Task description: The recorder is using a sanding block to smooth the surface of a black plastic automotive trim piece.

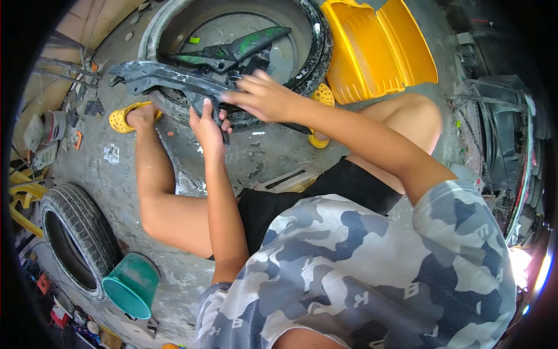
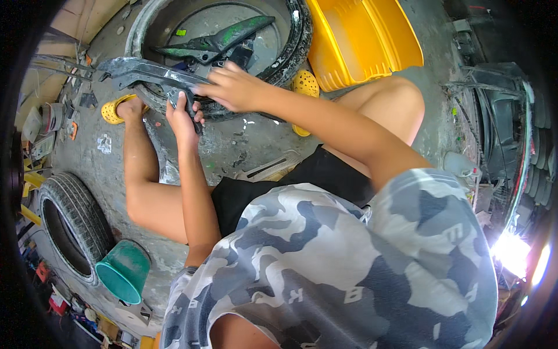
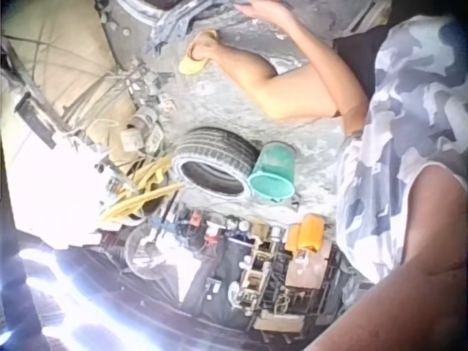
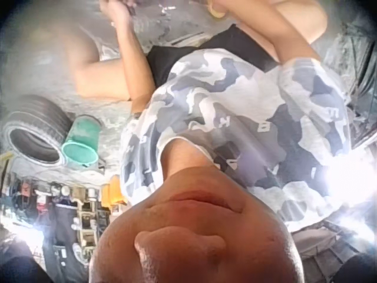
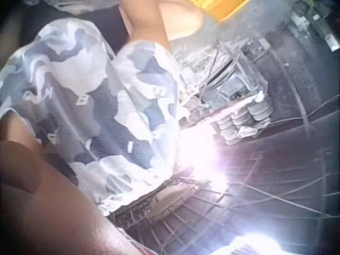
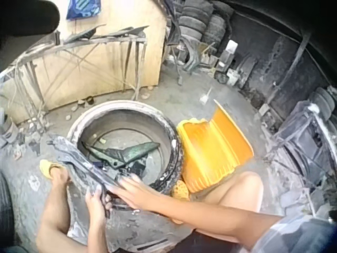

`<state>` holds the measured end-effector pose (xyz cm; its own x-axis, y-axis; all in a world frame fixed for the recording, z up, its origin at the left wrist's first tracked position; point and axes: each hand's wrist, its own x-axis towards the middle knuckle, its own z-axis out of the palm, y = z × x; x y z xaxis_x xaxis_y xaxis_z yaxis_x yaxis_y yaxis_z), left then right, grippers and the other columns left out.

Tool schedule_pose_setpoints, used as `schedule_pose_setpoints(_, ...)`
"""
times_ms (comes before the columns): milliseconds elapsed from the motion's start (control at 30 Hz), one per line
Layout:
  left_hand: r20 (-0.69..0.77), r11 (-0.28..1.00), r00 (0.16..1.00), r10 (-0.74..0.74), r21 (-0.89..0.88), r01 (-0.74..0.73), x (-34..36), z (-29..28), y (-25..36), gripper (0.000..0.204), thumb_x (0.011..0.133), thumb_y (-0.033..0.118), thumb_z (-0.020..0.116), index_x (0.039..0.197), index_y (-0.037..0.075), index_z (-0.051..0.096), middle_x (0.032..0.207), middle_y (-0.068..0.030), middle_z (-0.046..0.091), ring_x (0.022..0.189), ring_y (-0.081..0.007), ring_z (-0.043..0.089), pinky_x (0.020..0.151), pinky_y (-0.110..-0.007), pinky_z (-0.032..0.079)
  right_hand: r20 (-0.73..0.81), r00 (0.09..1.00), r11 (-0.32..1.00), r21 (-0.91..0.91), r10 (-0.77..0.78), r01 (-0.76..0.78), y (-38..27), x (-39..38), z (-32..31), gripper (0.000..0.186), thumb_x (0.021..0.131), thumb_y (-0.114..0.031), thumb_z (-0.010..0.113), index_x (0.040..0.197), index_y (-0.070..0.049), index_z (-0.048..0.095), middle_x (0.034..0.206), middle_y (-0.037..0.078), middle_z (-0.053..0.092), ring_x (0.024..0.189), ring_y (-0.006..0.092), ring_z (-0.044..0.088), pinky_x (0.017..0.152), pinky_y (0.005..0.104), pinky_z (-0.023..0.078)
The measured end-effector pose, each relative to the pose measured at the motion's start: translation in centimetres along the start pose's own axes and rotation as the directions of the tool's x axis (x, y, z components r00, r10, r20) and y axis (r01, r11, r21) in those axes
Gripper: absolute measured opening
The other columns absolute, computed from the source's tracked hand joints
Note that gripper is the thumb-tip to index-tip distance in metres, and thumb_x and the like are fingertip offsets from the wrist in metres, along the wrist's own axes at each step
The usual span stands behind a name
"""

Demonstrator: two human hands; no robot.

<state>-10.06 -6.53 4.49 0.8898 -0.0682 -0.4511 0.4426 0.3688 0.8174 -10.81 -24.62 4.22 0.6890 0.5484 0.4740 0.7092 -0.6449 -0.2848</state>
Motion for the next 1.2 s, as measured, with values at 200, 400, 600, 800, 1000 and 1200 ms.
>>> schedule_pose_setpoints(200,-0.013,0.999,1.0,0.028,0.017,-0.027,-0.2,0.2,0.1,0.018,0.099,0.022,0.048,0.111,0.01,0.042,0.061,-0.004,0.047,0.041,-0.0117,0.04,0.035,-0.026,0.033,0.13,0.987,0.994,-0.046,-0.093,0.1,-0.4,-3.8,-3.3,0.045,0.08,-0.013,0.069,0.124,-0.014,0.061,0.088,0.005,0.053,0.088,0.0222,0.054,0.073,0.0375,0.037)
schedule_pose_setpoints(400,0.048,0.996,0.999,-0.008,0.09,0.004,1.3,-0.4,-1.1,0.017,0.098,0.025,0.049,0.106,0.011,0.044,0.061,-0.0065,0.049,0.041,-0.0157,0.044,0.035,-0.031,0.037,0.102,0.987,0.992,0.012,0.126,-0.127,3.3,7.5,2.1,0.032,0.084,-0.014,0.064,0.116,-0.01,0.06,0.106,0.012,0.06,0.106,0.0289,0.057,0.088,0.0436,0.043)
schedule_pose_setpoints(600,0.015,0.972,0.984,-0.178,0.157,0.174,3.1,-1.5,0.6,0.031,0.094,0.03,0.057,0.103,0.003,0.044,0.064,-0.0093,0.059,0.042,-0.0179,0.051,0.038,-0.033,0.045,-0.339,0.788,0.83,0.429,0.514,-0.357,4.4,5.2,-1.3,0.031,0.086,-0.014,0.065,0.116,-0.007,0.061,0.105,0.016,0.067,0.096,0.0296,0.066,0.083,0.0383,0.051)
schedule_pose_setpoints(800,-0.128,0.91,0.984,0.124,0.409,-0.061,3.4,-0.4,0.3,0.044,0.092,0.039,0.061,0.106,-0.001,0.046,0.063,-0.0131,0.061,0.042,-0.0198,0.056,0.035,-0.032,0.045,-0.283,0.36,0.451,0.673,0.889,-0.586,7.2,-2.0,-2.3,0.033,0.081,-0.014,0.069,0.114,-0.012,0.064,0.075,0.007,0.063,0.068,0.0177,0.061,0.065,0.032,0.048)
schedule_pose_setpoints(1000,-0.104,0.855,0.987,0.124,0.516,-0.053,5.1,-2.6,2.2,0.049,0.094,0.047,0.056,0.092,-0.001,0.055,0.06,-0.0148,0.062,0.041,-0.0206,0.058,0.035,-0.032,0.046,-0.112,0.628,0.553,0.609,0.77,-0.569,2.9,-1.7,-1.1,0.034,0.077,-0.011,0.07,0.11,-0.01,0.061,0.087,0.017,0.067,0.082,0.0308,0.066,0.076,0.04,0.052)
schedule_pose_setpoints(1200,0.012,0.845,1.0,0.019,0.534,-0.023,9.2,-0.3,2.6,0.053,0.093,0.046,0.054,0.096,-0.007,0.06,0.071,-0.0218,0.067,0.057,-0.0297,0.066,0.052,-0.038,0.054,-0.142,0.825,0.762,0.493,0.547,-0.42,1.3,-0.2,-1.7,0.039,0.079,-0.009,0.068,0.116,-0.008,0.053,0.08,0.014,0.062,0.076,0.0296,0.063,0.069,0.0399,0.049)
